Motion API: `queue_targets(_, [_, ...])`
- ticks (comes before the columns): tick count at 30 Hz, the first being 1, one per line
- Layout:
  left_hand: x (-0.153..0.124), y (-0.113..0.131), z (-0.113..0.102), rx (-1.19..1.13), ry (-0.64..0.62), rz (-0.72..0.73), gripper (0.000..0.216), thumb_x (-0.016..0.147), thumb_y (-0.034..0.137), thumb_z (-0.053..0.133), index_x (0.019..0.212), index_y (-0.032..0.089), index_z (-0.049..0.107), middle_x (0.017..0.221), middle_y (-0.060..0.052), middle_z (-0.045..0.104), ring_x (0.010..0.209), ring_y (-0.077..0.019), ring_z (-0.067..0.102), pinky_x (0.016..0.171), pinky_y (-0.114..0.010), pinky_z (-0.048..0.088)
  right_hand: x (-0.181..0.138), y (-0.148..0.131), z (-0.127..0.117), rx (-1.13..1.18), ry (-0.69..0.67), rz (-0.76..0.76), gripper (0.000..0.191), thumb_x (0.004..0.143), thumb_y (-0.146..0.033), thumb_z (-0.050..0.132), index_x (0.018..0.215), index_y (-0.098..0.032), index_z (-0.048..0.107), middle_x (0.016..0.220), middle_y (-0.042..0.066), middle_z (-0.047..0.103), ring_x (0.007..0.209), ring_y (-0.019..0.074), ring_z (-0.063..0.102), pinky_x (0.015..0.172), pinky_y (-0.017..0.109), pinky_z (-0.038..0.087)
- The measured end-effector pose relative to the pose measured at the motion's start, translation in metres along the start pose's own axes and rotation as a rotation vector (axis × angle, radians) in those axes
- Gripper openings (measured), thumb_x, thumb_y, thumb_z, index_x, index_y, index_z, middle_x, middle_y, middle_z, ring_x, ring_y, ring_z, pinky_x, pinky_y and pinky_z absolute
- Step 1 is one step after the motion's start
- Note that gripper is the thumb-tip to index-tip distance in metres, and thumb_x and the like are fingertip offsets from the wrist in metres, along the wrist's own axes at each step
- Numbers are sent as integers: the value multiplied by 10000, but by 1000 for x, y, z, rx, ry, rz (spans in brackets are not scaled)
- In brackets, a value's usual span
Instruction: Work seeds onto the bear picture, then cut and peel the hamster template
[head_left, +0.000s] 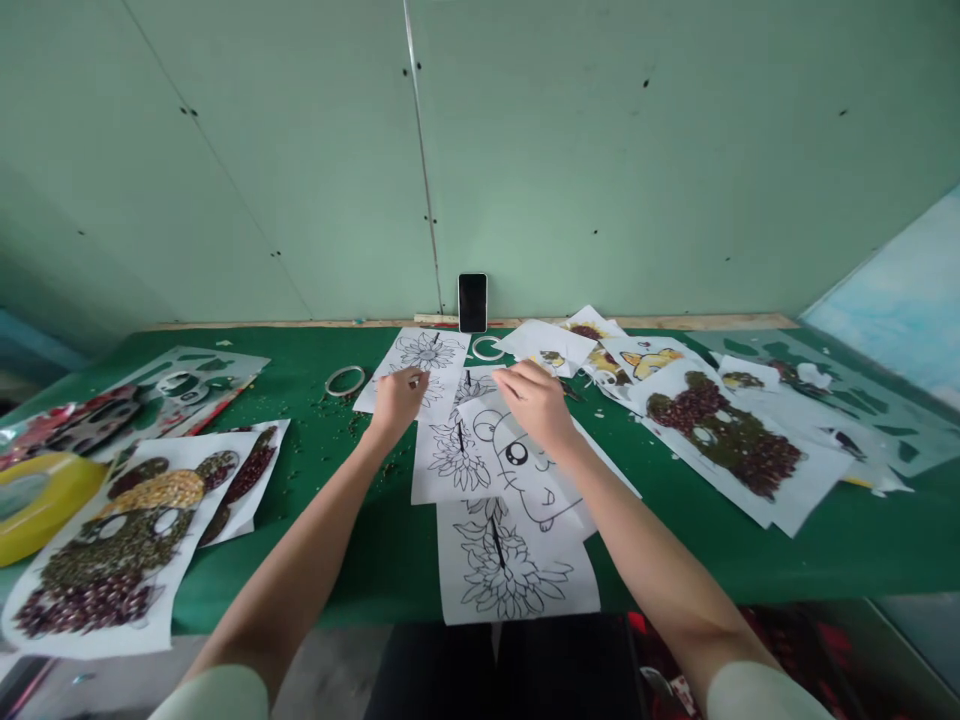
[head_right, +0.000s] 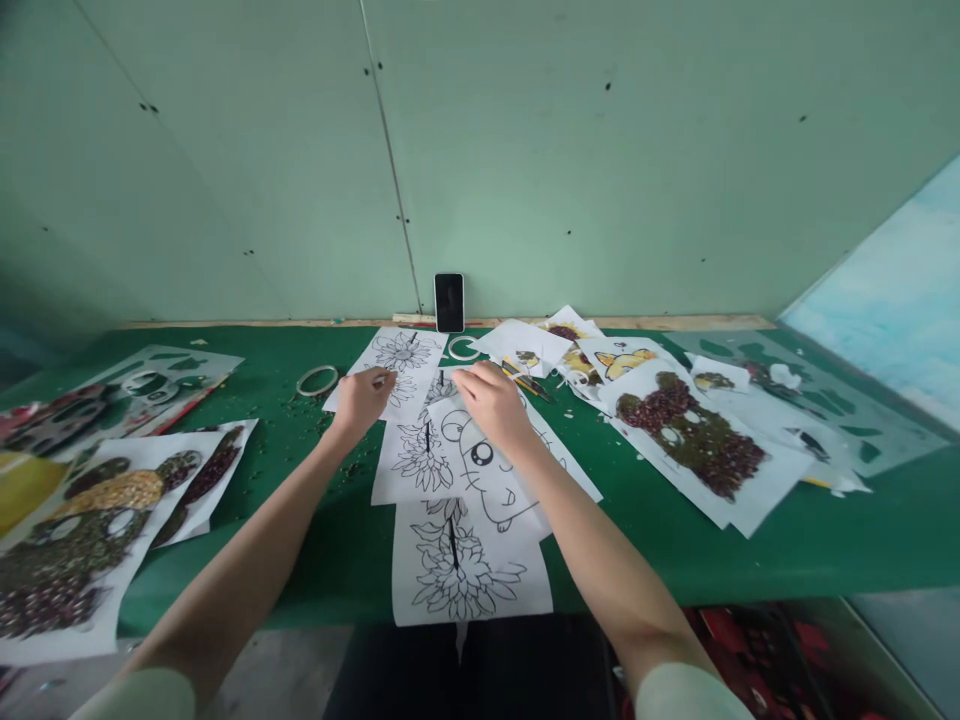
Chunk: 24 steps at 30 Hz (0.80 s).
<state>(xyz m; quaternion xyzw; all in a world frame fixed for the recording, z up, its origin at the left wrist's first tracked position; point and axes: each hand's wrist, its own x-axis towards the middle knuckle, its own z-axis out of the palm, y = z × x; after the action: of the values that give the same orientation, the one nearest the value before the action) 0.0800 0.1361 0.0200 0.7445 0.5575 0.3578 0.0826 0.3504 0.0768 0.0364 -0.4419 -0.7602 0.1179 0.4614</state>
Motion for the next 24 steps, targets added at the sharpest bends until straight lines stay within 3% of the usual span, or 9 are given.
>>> queue_targets(3, [3,-8,0,71,-6,90,355,1057,418,536,882,216,769,811,-108,767,810,-276,694,786,-371,542,5,9,-8,185,75,87,333,1087,-506,618,1118,-302,879,985,118,739,962,299,679,938,499,582])
queue_targets(6, [-4,-7,12,139,-124,169,320,1045,338,548,844,213,764,875,-132,757,960,-327,684,964,-473,552,9,21,-9,397,112,215,415,1021,-591,688,1213,-274,874,1048,117,797,978,291,725,921,487,621])
queue_targets(8, [-9,-7,19,153,-168,157,242,1016,311,611,891,200,785,1000,-160,757,1061,-363,663,1032,-529,537,11,29,-7,523,128,326,471,958,-605,760,1266,-264,860,1095,114,823,1003,291,748,954,501,635])
queue_targets(11, [-13,-4,22,144,-125,121,192,1011,310,670,1055,186,810,1156,-188,717,1194,-404,612,1082,-567,518,12,36,-2,694,144,420,562,883,-584,840,1344,-264,827,1201,109,830,1050,296,768,1022,533,630])
queue_targets(14, [-16,9,21,64,-96,157,247,1076,338,608,1130,203,807,1152,-167,713,1208,-380,607,1084,-557,521,12,33,4,789,88,430,617,866,-575,856,1406,-284,793,1316,110,805,1170,319,761,1087,557,608])
queue_targets(18, [-26,36,27,-225,-170,208,295,1116,394,564,1114,249,820,1124,-96,786,1115,-279,694,1094,-499,549,10,19,10,813,-47,431,661,879,-558,846,1483,-311,741,1391,102,779,1368,332,684,1164,556,571])
queue_targets(20, [-32,46,32,-347,-217,183,288,1104,422,590,1157,257,820,1201,-90,802,1150,-261,714,1074,-464,576,10,13,12,842,-83,438,697,868,-544,854,1511,-310,720,1407,99,775,1385,330,674,1190,549,555])
queue_targets(24, [-39,52,40,-426,-281,116,266,1041,423,694,1211,242,790,1206,-89,811,1037,-226,746,924,-397,638,9,5,12,903,-96,440,744,846,-506,867,1539,-293,698,1440,109,759,1376,334,681,1218,536,533])
